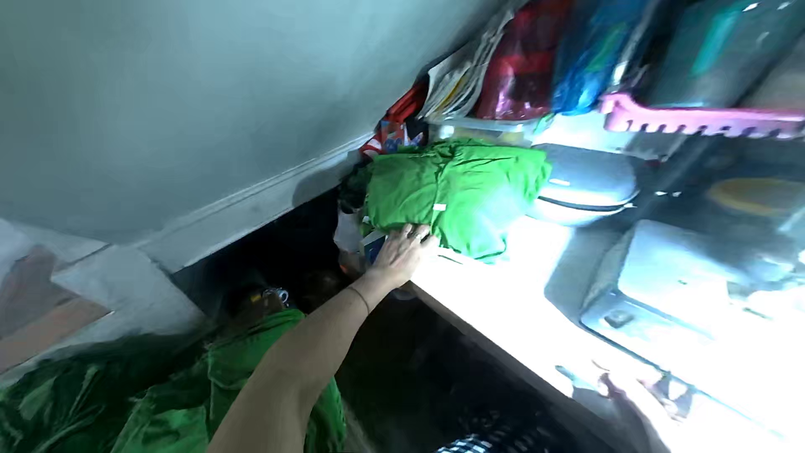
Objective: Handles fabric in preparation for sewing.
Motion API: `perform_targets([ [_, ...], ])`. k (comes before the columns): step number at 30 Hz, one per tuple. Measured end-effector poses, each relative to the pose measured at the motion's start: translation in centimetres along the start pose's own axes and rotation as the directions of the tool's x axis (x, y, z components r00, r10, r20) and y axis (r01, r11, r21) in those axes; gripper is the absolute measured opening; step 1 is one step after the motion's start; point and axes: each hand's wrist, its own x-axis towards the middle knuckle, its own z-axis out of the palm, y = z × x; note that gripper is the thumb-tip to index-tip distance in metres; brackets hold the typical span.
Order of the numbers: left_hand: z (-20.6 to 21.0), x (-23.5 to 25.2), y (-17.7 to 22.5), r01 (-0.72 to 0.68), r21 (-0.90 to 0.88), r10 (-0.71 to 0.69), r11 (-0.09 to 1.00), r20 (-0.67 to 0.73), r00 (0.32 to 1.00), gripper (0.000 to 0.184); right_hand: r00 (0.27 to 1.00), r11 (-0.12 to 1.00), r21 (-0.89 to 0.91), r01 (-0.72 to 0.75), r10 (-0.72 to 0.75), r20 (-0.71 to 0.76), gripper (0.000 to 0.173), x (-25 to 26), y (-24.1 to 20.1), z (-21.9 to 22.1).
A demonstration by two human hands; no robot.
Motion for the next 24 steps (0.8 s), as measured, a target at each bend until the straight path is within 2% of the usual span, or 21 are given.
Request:
perform_targets([
  [3,0.1,0.3,0.3,0.076,-0.021,-0.076,0.997,0.011,0.997,0.029,0.989,0.987,0.057,0.15,-0.148,-0.028,0.016,0.2,1.4,-0.6],
  [7,-2.5,0.5,-0.1,0.176,-0.191,-0.156,0.966,0.119,0.981,0.02,0.993,0.993,0.042,0.114,-0.114,0.003,0.022,0.0,1.7,-0.6],
  [8,-3.7,0.6,-0.1,0.193,-0.241,-0.154,0.951,0.172,0.973,0.021,0.995,0.995,0.036,0.095,-0.095,0.017,0.028,0.2,2.2,-0.8],
  [10,-6.6,0.8,0.5,0.207,-0.325,-0.115,0.923,0.281,0.953,0.024,0.999,0.999,0.037,0.004,-0.003,-0.034,0.031,-0.7,0.2,0.0],
  [12,-10.4,0.4,2.6,0.139,-0.452,0.009,0.881,0.311,0.95,0.024,0.997,0.993,0.104,0.05,-0.043,-0.068,0.026,-2.1,-2.5,0.6],
  [13,-12.6,0.0,4.1,0.063,-0.529,0.104,0.846,0.281,0.954,0.023,0.991,0.981,0.145,0.127,-0.12,-0.055,0.022,-3.3,-4.6,1.1],
  [15,-16.0,-1.5,7.8,-0.127,-0.699,0.34,0.703,0.174,0.924,0.019,0.942,0.935,0.134,0.33,-0.335,0.022,0.044,-5.8,-8.8,2.4],
  [17,-17.8,-2.6,11.2,-0.264,-0.808,0.533,0.527,0.072,0.843,0.019,0.86,0.878,0.087,0.471,-0.479,0.173,0.049,-7.2,-11.3,2.8],
  [18,-18.5,-2.9,12.4,-0.296,-0.844,0.587,0.447,0.027,0.809,0.02,0.833,0.861,0.11,0.496,-0.508,0.219,0.042,-7.7,-12.1,2.9],
  [20,-19.6,-3.2,13.6,-0.302,-0.898,0.621,0.32,-0.042,0.783,0.019,0.834,0.872,0.225,0.435,-0.484,0.263,0.023,-8.7,-13.0,2.4],
  [22,-19.9,-3.2,13.3,-0.263,-0.939,0.625,0.223,-0.07,0.777,0.019,0.844,0.891,0.269,0.366,-0.44,0.307,0.019,-9.5,-13.6,1.1],
  [24,-19.2,-2.9,12.4,-0.228,-0.952,0.647,0.204,-0.044,0.762,0.023,0.866,0.911,0.207,0.356,-0.405,0.293,0.018,-10.3,-14.1,0.0],
])
